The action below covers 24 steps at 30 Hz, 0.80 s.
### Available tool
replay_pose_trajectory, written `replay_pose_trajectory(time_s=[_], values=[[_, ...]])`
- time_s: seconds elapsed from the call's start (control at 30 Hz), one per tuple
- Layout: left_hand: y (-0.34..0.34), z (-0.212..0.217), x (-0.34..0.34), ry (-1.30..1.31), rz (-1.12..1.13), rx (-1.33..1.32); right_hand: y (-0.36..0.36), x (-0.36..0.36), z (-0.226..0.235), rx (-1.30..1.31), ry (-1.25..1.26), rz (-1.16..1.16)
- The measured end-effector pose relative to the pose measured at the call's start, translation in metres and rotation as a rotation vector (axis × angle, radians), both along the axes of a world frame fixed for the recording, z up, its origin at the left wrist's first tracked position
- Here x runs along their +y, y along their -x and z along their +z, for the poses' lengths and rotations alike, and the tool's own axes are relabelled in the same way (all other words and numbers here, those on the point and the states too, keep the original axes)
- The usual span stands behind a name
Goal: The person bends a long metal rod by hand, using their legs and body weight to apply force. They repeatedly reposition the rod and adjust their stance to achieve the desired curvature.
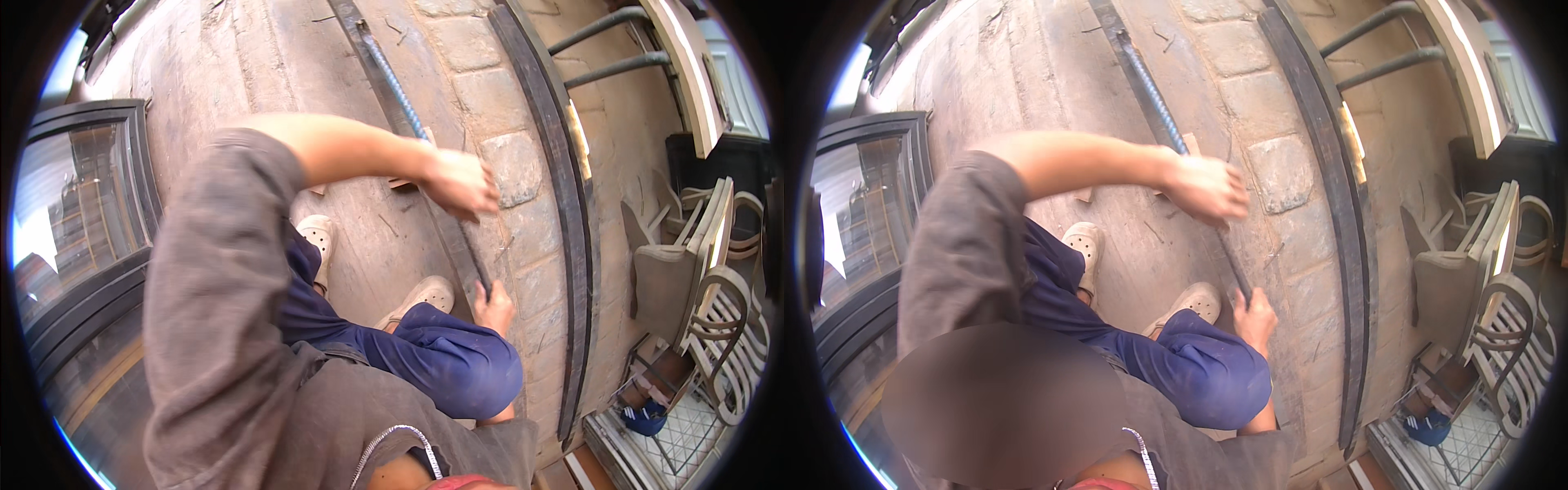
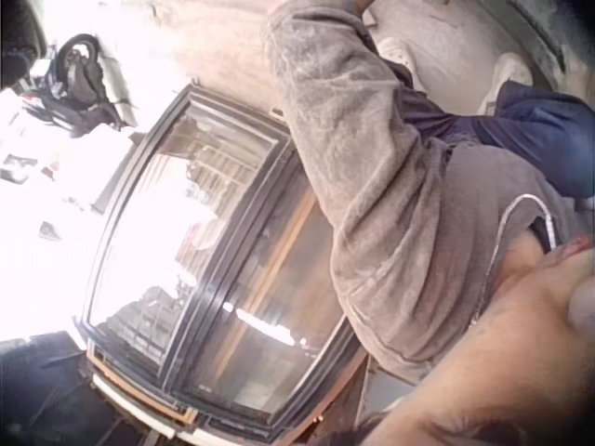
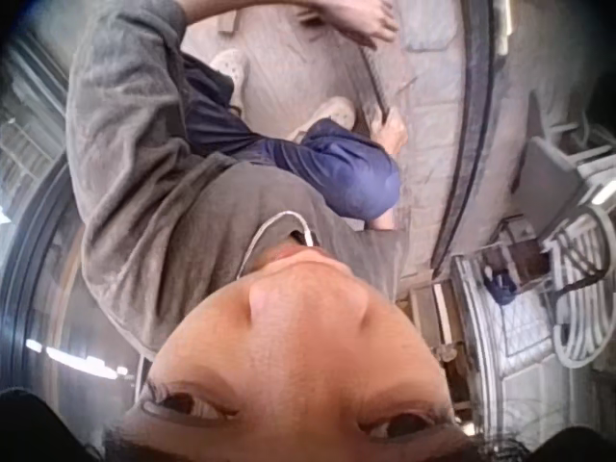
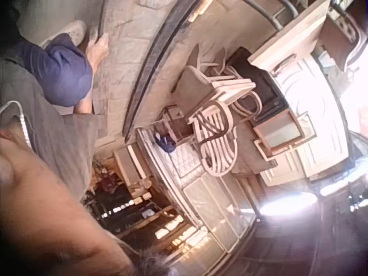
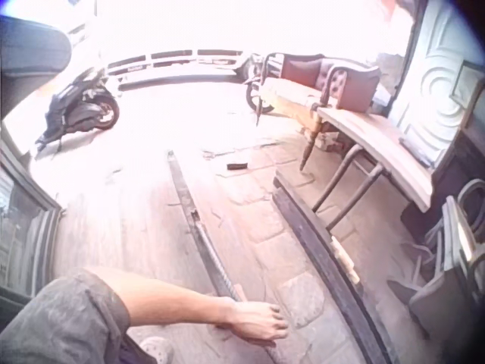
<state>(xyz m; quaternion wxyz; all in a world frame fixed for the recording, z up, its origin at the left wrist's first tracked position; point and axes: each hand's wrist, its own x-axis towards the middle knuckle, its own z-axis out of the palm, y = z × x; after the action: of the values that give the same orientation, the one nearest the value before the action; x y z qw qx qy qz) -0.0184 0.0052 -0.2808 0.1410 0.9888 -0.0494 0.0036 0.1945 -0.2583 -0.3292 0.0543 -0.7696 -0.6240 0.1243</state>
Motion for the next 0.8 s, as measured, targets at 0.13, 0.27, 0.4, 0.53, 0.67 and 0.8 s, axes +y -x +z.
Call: replay_pose_trajectory(time_s=[0.13,0.27,0.4,0.53,0.67,0.8], values=[[0.13,-0.034,-0.001,0.089,0.658,-0.29,-0.003,0.027,0.107,-0.069,0.104,0.016],[0.251,-0.138,-0.067,0.053,1.519,0.051,0.031,0.065,0.202,-0.177,0.13,0.089],[0.238,-0.21,-0.117,0.222,1.823,0.069,0.051,0.092,0.269,-0.239,0.178,0.125],[0.233,-0.225,-0.12,0.414,1.869,-0.033,0.078,0.107,0.305,-0.285,0.179,0.159],[0.216,-0.194,-0.108,0.786,2.064,-0.321,0.097,0.116,0.323,-0.351,0.194,0.192],[0.202,-0.173,-0.056,1.033,2.083,-0.624,0.102,0.118,0.327,-0.405,0.117,0.216]])
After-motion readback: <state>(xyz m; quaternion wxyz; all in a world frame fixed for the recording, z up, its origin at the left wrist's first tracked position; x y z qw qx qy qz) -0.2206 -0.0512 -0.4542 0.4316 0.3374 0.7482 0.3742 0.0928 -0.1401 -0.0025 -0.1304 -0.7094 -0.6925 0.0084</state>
